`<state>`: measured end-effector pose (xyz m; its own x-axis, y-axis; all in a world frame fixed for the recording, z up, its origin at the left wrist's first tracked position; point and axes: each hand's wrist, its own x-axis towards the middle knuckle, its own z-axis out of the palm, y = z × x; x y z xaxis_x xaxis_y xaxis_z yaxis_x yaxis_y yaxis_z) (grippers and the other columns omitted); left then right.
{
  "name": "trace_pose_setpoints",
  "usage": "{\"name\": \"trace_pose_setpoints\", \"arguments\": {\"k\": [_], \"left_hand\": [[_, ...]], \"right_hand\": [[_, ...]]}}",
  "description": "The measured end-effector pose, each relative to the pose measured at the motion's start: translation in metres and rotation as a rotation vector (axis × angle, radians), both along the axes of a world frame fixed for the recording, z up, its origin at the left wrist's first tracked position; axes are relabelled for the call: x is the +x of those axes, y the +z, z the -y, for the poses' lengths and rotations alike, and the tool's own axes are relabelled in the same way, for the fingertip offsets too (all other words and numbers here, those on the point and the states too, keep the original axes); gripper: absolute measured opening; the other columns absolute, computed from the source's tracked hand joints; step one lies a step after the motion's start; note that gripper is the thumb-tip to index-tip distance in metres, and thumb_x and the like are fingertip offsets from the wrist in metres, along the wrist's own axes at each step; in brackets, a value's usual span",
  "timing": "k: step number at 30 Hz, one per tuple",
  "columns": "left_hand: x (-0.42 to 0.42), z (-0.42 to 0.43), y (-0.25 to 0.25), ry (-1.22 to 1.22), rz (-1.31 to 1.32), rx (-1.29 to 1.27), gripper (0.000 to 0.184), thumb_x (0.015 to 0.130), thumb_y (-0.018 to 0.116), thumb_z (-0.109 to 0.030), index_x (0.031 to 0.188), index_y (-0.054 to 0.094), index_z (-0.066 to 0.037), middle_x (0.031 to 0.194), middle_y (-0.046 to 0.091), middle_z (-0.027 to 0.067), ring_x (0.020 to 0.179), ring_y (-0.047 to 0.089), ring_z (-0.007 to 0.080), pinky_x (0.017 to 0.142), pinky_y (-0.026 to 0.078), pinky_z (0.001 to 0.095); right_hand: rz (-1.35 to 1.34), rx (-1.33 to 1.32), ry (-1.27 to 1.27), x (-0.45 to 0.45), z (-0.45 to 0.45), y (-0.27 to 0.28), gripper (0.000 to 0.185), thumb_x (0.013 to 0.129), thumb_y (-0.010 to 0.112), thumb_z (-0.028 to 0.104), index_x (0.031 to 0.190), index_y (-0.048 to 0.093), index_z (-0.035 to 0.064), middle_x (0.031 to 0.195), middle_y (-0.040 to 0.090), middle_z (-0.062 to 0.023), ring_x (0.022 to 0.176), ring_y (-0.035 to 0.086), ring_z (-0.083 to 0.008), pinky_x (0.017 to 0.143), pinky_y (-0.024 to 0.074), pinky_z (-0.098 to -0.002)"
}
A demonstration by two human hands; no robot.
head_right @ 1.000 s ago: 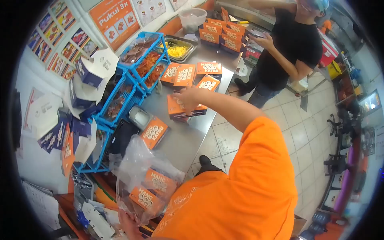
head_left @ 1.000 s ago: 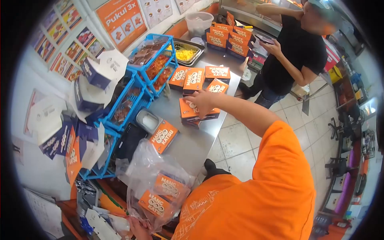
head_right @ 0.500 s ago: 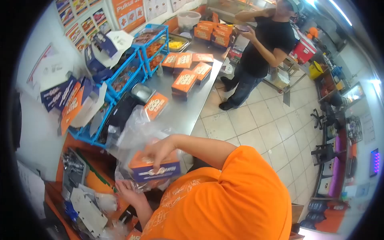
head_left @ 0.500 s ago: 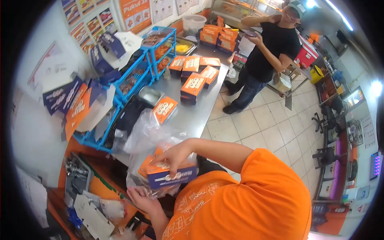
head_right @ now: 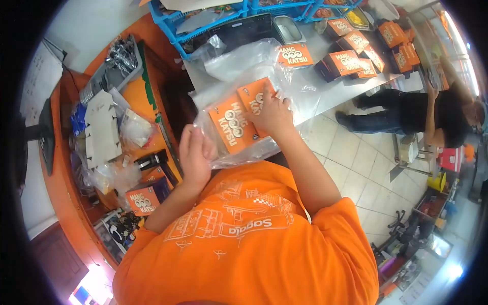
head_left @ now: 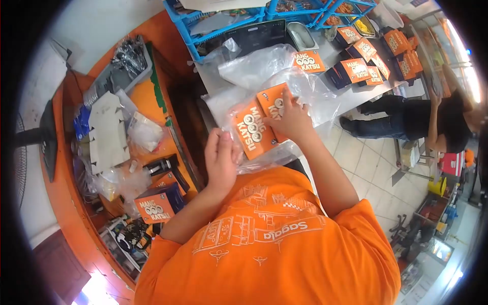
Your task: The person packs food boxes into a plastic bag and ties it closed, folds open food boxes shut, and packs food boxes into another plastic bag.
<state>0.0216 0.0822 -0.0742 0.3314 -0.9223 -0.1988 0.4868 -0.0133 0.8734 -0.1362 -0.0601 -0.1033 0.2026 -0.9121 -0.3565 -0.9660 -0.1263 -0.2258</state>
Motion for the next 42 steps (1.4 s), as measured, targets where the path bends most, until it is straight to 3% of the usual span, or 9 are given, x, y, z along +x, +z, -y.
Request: {"name": "trace_pose_setpoints", "arguments": {"k": [5,8,12,14,17,24,30,36,42], "left_hand": [[0.021,0.009,0.012,0.158,-0.04,0.081,0.025,0.103,0.046,-0.025,0.082,0.042,-0.013,0.058,0.032,-0.0038,0.046,0.028,0.0065,0.042,0.022,0.0238],[0.04,0.007,0.01,0.092,-0.05,0.174,0.024,0.102,0.049,-0.025,0.083,0.045,-0.01,0.057,0.034,-0.0036,0.047,0.031,0.0059,0.042,0.025,0.0227],[0.046,0.017,0.032,0.111,0.015,0.449,0.026,0.101,0.051,-0.028,0.082,0.047,-0.01,0.056,0.034,-0.0033,0.045,0.034,0.0072,0.039,0.026,0.0227],[0.042,0.018,0.041,0.17,0.051,0.584,0.027,0.1,0.051,-0.029,0.082,0.048,-0.01,0.056,0.033,-0.0029,0.044,0.035,0.0077,0.039,0.026,0.0226],[0.034,0.017,0.057,0.269,0.158,0.674,0.029,0.1,0.051,-0.032,0.083,0.051,-0.008,0.057,0.034,-0.0017,0.044,0.035,0.0087,0.039,0.028,0.0226],[0.009,0.025,0.094,0.042,0.485,0.885,0.031,0.102,0.047,-0.031,0.086,0.055,-0.006,0.066,0.05,0.0027,0.054,0.05,0.0118,0.049,0.039,0.0248],[0.005,0.008,0.098,0.031,0.926,0.767,0.024,0.1,0.054,-0.024,0.087,0.058,-0.004,0.072,0.053,-0.0033,0.066,0.047,0.0056,0.062,0.037,0.0219],[-0.007,0.001,0.075,0.177,0.648,0.612,0.022,0.099,0.057,-0.025,0.089,0.058,-0.005,0.071,0.05,-0.0067,0.061,0.043,0.0023,0.052,0.032,0.0192],[-0.013,0.005,0.056,0.098,0.179,0.27,0.021,0.102,0.049,-0.024,0.095,0.057,-0.006,0.062,0.038,-0.0057,0.052,0.032,0.0018,0.044,0.023,0.0197]], "right_hand": [[0.565,0.167,0.353,-0.079,0.009,0.085,0.075,0.084,0.07,0.039,0.145,0.04,0.0066,0.139,0.046,-0.0284,0.122,0.054,-0.0392,0.097,0.0479,-0.0434],[1.15,0.789,0.253,-0.14,0.043,0.117,0.057,0.091,0.065,0.027,0.139,0.046,0.0033,0.14,0.048,-0.0217,0.116,0.061,-0.0312,0.096,0.0491,-0.0379],[0.943,0.423,-0.003,-0.22,0.151,0.086,0.046,0.083,0.046,-0.007,0.127,0.055,0.0005,0.136,0.054,-0.0154,0.119,0.058,-0.0304,0.097,0.0489,-0.039],[0.092,-0.282,0.182,-0.262,0.194,0.024,0.063,0.078,0.046,-0.011,0.137,0.05,0.0103,0.144,0.045,-0.0169,0.128,0.049,-0.0369,0.102,0.0443,-0.0475],[-0.073,-0.291,0.215,-0.281,0.242,-0.007,0.097,0.067,0.056,-0.014,0.151,0.027,0.0266,0.158,0.019,-0.0145,0.142,0.027,-0.04,0.112,0.034,-0.0483],[-0.098,-0.381,0.771,-0.292,0.296,-0.036,0.087,0.069,0.057,-0.012,0.146,0.036,0.0225,0.152,0.035,-0.0056,0.142,0.031,-0.0304,0.114,0.0289,-0.0462],[0.263,0.098,0.437,-0.292,0.298,-0.015,0.083,0.061,0.071,-0.003,0.138,0.043,0.0102,0.139,0.048,-0.0092,0.134,0.042,-0.0291,0.112,0.0322,-0.0407],[0.578,0.194,0.411,-0.241,0.228,0.103,0.087,0.058,0.076,0.01,0.139,0.044,0.0083,0.135,0.048,-0.008,0.127,0.046,-0.0228,0.106,0.035,-0.0359],[0.818,0.496,0.865,-0.097,0.105,0.174,0.089,0.06,0.075,0.029,0.141,0.045,0.0093,0.136,0.051,-0.0084,0.123,0.049,-0.0236,0.1,0.0407,-0.0388]]}}
